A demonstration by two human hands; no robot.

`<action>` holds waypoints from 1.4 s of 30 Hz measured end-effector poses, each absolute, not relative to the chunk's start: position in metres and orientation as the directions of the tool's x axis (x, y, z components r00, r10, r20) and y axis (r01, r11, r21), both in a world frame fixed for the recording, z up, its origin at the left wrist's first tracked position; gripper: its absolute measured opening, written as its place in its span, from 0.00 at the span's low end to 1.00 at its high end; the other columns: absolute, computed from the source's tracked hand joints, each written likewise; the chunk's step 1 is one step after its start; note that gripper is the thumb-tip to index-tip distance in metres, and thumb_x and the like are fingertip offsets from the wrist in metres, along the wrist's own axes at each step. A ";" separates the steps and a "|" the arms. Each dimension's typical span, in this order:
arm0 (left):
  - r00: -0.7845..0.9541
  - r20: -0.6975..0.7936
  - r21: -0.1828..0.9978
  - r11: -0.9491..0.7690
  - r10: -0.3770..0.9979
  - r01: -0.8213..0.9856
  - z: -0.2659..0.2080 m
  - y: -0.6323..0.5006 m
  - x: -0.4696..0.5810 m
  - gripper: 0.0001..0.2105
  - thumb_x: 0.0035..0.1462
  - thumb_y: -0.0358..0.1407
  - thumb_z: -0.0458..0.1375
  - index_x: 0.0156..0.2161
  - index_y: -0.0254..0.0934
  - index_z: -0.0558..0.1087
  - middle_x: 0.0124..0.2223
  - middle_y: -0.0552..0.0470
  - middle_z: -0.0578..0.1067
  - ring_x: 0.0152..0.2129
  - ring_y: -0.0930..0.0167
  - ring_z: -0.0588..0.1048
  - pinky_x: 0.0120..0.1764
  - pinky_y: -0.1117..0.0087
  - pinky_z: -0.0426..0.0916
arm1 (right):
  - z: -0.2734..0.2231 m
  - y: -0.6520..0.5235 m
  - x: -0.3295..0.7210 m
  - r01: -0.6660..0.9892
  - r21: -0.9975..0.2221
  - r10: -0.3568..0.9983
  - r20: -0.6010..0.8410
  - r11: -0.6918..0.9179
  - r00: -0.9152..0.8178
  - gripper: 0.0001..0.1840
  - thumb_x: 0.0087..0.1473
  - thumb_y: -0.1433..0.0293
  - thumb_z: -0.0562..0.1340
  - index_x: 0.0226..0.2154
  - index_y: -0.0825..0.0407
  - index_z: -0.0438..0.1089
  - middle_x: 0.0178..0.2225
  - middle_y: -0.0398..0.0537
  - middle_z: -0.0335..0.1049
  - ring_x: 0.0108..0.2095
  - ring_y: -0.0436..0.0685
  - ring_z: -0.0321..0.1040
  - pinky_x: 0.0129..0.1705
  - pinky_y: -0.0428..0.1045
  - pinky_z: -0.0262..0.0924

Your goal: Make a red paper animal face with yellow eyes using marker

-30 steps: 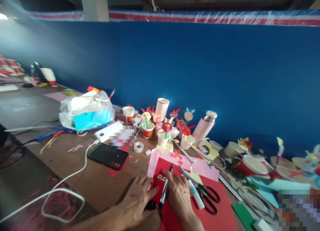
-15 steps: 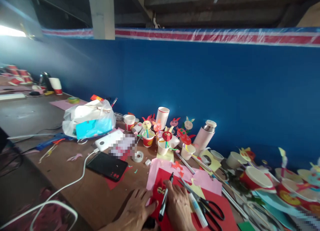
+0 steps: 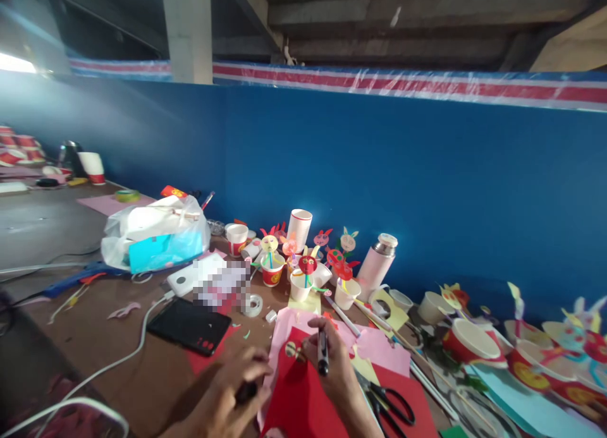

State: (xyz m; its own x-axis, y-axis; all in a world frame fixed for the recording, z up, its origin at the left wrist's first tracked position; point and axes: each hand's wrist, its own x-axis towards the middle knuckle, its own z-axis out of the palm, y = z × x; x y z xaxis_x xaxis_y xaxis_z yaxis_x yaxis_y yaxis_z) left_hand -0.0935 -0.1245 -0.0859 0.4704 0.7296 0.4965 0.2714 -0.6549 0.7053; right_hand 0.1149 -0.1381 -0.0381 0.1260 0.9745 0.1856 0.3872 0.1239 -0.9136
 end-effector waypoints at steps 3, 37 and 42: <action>0.288 0.222 0.967 -0.248 0.932 0.055 -0.058 -0.121 -0.106 0.17 0.60 0.48 0.55 0.33 0.35 0.74 0.28 0.50 0.74 0.27 0.68 0.72 0.32 0.72 0.65 | 0.001 -0.140 0.095 0.226 -0.963 0.971 0.185 0.149 0.148 0.16 0.52 0.61 0.62 0.41 0.50 0.61 0.24 0.38 0.67 0.26 0.53 0.66 0.31 0.47 0.61; 0.372 0.026 0.994 0.015 0.928 -0.105 -0.028 -0.108 -0.138 0.24 0.53 0.55 0.61 0.31 0.31 0.74 0.27 0.50 0.73 0.22 0.73 0.68 0.30 0.71 0.60 | -0.019 -0.138 0.086 -0.002 -0.996 0.987 0.083 0.084 0.139 0.16 0.46 0.61 0.65 0.38 0.48 0.67 0.26 0.42 0.69 0.26 0.55 0.68 0.30 0.48 0.66; 0.345 -0.056 0.970 0.133 0.937 -0.203 -0.026 -0.087 -0.101 0.24 0.46 0.54 0.65 0.24 0.31 0.70 0.21 0.52 0.69 0.16 0.76 0.64 0.23 0.73 0.56 | -0.044 -0.144 0.107 0.237 -0.971 0.954 0.082 0.012 0.288 0.17 0.51 0.57 0.61 0.42 0.48 0.63 0.27 0.42 0.72 0.28 0.57 0.72 0.34 0.48 0.68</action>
